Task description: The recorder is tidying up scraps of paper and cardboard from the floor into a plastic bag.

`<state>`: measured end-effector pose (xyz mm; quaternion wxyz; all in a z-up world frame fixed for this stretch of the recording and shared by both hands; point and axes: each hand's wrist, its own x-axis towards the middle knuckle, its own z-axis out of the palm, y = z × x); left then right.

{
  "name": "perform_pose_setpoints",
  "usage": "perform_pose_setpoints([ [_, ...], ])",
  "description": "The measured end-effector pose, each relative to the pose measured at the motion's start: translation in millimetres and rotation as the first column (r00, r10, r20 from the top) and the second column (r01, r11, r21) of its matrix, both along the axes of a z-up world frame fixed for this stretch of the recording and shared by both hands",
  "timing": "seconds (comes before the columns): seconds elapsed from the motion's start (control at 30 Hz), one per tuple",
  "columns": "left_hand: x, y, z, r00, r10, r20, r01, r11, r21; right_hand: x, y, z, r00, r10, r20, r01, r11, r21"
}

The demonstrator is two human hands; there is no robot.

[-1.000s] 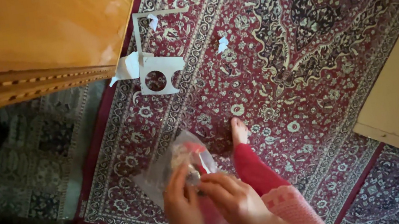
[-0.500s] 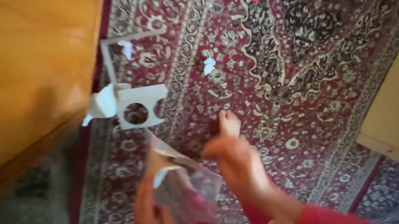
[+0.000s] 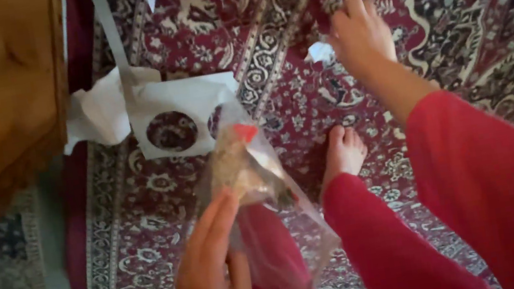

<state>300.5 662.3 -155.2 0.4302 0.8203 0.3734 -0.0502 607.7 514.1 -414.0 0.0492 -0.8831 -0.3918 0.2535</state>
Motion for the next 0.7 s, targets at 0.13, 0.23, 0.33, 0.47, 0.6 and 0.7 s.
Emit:
perform_pose_setpoints([
  [0.13,-24,0,-11,0.996,0.077,-0.036,-0.079,0.995,-0.062,-17,38,0,0.960,-0.189,-0.207,0.219,0.966,0.137],
  [0.23,-59,-1,-28,0.997,0.071,0.027,-0.072,0.997,0.016,-40,113,16,0.910,-0.137,-0.392,0.248,0.936,0.249],
  [0.33,-88,7,-48,0.999,-0.033,-0.036,0.035,0.998,0.056,-54,190,8,0.928,0.206,-0.310,-0.070,0.915,0.397],
  [0.47,-79,23,-40,0.981,-0.155,0.112,0.112,0.939,0.324,-65,240,-11,0.890,0.433,-0.147,-0.393,0.889,0.237],
  [0.6,-37,36,-5,0.989,-0.084,0.121,0.060,0.981,0.186,-70,200,-1,0.950,0.261,-0.170,-0.200,0.929,0.310],
  [0.7,-19,21,15,0.988,0.092,0.123,-0.108,0.986,0.126,-66,146,68,0.804,0.063,-0.592,0.290,0.827,0.482],
])
